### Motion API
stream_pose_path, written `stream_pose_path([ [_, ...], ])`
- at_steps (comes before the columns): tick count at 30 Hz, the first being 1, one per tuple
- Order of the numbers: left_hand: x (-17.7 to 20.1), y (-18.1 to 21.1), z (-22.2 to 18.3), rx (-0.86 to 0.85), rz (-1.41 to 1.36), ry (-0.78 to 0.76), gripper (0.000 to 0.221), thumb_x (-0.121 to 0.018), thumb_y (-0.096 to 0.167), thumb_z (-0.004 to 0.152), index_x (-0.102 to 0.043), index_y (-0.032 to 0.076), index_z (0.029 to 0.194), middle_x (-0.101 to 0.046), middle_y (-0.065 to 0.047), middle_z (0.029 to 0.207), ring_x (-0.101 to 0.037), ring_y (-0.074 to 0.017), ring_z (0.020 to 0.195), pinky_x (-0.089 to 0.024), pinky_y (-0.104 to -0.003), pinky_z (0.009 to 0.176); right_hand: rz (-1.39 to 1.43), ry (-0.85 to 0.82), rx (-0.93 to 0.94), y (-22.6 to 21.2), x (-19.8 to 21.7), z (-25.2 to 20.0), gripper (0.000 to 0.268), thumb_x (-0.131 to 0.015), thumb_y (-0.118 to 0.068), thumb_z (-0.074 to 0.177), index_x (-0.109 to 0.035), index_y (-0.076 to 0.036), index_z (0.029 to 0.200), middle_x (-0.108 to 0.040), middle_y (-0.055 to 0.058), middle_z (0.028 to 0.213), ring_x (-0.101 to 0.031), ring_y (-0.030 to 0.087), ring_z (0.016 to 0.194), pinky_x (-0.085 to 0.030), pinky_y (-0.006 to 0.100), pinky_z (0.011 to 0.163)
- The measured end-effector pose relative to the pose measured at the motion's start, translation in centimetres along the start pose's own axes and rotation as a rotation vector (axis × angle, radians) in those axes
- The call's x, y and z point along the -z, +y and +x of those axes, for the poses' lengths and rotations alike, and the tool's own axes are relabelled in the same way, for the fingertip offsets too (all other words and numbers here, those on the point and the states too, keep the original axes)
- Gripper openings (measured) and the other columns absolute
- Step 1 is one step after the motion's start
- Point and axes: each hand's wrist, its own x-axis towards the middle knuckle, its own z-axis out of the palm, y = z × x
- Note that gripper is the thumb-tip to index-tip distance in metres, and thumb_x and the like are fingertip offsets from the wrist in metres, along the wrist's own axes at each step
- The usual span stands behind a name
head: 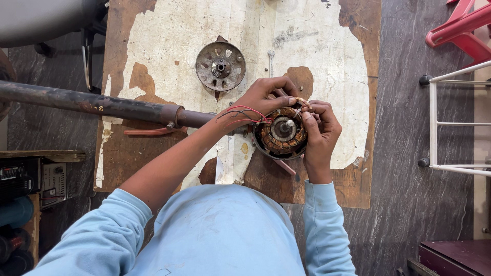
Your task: The person disassembles an electric motor, removes the end cap, and manipulates the internal windings and wires. They use pliers and a wrench to loosen components and adjust the wiring inside the motor housing.
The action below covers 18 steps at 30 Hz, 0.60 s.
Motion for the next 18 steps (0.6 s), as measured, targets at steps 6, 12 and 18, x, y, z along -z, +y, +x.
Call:
stream_pose_path([
  [6, -0.1, -0.1, -0.1, 0.022, -0.031, 0.003, 0.020, -0.073, 0.022, 0.095, -0.072, 0.005, 0.104, -0.075, -0.001, 0.093, -0.067, -0.0067, 0.084, -0.055, -0.026, 0.076, 0.027, 0.002, -0.018, -0.3, -0.1, 0.1, 0.008, -0.062, -0.005, 0.102, -0.065, 0.002, 0.103, -0.063, 0.006, 0.113, -0.061, 0.010, 0.099, -0.053, 0.025, 0.090],
  [12, 0.0, -0.3, 0.1, 0.011, -0.036, 0.014, 0.019, -0.072, 0.021, 0.095, -0.073, 0.005, 0.105, -0.075, -0.001, 0.094, -0.067, -0.0063, 0.084, -0.055, -0.025, 0.076, -0.107, -0.062, -0.048, -1.1, -0.1, 1.0, 0.012, -0.064, -0.005, 0.102, -0.070, 0.003, 0.109, -0.063, 0.004, 0.116, -0.063, 0.010, 0.097, -0.055, 0.024, 0.084],
  [18, -0.1, -0.8, 0.2, 0.024, -0.052, 0.015, 0.019, -0.071, 0.020, 0.096, -0.074, 0.003, 0.104, -0.075, -0.002, 0.093, -0.066, -0.0061, 0.083, -0.055, -0.025, 0.075, -0.184, -0.032, -0.040, -1.3, -0.4, 1.4, 0.010, -0.065, -0.003, 0.103, -0.070, 0.003, 0.109, -0.064, 0.005, 0.114, -0.065, 0.009, 0.094, -0.057, 0.023, 0.080],
])
